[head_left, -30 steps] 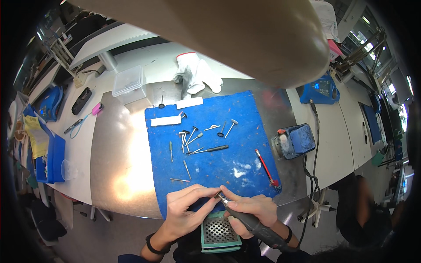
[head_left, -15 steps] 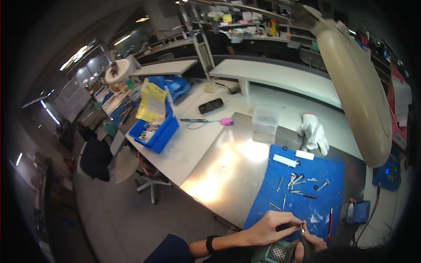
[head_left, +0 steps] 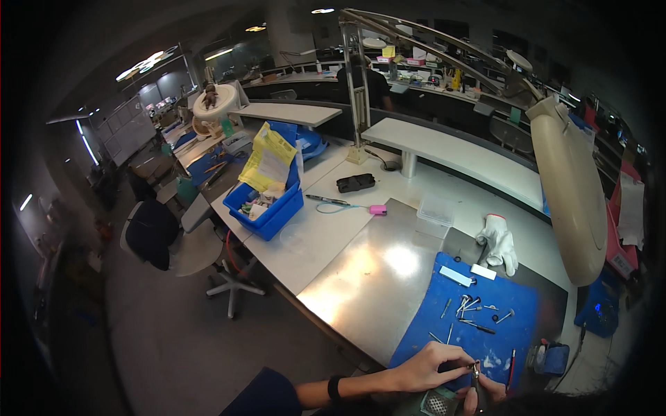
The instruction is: Grind and polish small metal parts using a handheld rotary tool.
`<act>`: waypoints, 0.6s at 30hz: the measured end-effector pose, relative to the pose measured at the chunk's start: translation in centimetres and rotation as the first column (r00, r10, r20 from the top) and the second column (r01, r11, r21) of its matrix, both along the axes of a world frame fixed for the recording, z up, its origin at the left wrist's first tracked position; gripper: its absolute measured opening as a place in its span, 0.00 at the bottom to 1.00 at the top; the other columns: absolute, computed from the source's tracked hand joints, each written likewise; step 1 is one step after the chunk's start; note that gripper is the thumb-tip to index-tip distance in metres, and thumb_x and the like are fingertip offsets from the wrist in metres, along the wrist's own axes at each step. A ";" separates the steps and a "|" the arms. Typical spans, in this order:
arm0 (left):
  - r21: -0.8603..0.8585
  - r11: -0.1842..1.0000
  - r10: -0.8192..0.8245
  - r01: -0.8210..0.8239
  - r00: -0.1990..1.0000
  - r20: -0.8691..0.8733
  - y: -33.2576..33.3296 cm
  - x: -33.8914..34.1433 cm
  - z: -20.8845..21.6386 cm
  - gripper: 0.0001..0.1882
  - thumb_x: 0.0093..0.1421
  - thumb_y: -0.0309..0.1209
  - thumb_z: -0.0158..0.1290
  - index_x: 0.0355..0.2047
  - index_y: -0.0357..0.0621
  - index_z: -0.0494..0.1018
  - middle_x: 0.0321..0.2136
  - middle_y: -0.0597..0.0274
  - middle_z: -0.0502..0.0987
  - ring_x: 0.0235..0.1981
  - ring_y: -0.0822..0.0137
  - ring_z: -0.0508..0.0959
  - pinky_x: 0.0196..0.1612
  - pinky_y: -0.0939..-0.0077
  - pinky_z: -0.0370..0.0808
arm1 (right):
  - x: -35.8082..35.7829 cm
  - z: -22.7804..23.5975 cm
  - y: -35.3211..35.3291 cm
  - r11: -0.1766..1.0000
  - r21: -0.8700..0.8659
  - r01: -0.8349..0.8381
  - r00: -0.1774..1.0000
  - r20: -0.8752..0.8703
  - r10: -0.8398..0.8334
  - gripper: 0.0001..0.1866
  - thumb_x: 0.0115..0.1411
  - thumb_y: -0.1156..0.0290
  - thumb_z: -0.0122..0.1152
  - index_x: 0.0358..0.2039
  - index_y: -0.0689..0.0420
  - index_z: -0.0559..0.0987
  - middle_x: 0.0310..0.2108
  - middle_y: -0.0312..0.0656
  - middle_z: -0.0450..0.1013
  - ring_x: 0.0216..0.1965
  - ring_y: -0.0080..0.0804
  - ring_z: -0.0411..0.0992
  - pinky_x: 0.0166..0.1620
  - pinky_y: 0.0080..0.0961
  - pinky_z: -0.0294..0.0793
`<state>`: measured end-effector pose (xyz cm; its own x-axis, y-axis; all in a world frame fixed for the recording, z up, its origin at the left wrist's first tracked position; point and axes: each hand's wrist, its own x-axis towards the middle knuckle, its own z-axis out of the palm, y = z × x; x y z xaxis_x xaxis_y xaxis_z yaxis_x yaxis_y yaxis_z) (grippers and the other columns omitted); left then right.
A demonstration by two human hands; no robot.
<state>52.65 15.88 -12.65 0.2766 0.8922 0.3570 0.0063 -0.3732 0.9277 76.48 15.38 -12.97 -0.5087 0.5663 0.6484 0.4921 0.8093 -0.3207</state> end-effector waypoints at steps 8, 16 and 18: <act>0.005 0.999 0.039 -0.039 0.995 -0.091 1.2 -0.4 1.4 0.11 0.61 0.21 0.64 0.44 0.34 0.83 0.34 0.53 0.86 0.34 0.63 0.86 0.37 0.73 0.80 | -2.8 -0.3 -3.2 0.822 -0.559 -0.111 0.841 -0.493 -0.222 0.22 0.67 0.65 0.64 0.54 0.68 0.72 0.42 0.60 0.80 0.36 0.36 0.84 0.35 0.26 0.84; 0.044 0.998 0.050 -0.044 0.985 -0.164 0.9 -0.5 1.2 0.15 0.54 0.19 0.69 0.43 0.40 0.87 0.24 0.61 0.82 0.24 0.73 0.80 0.28 0.80 0.73 | -3.8 0.6 -0.4 0.780 -0.590 -0.207 0.794 -0.567 -0.218 0.18 0.64 0.80 0.69 0.53 0.66 0.75 0.42 0.55 0.83 0.49 0.42 0.84 0.47 0.29 0.87; 0.051 0.998 0.032 -0.023 0.984 -0.175 0.5 -0.3 1.1 0.16 0.53 0.19 0.70 0.43 0.42 0.88 0.21 0.64 0.78 0.21 0.74 0.77 0.26 0.80 0.70 | -3.4 1.0 -0.2 0.768 -0.607 -0.206 0.804 -0.553 -0.220 0.19 0.62 0.82 0.69 0.52 0.67 0.75 0.43 0.56 0.83 0.48 0.42 0.84 0.48 0.30 0.87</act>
<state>52.33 16.42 -11.58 0.3143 0.8832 0.3480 0.1783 -0.4150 0.8922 73.07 15.20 -11.95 -0.1640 0.9371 0.3082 0.0496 0.3199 -0.9462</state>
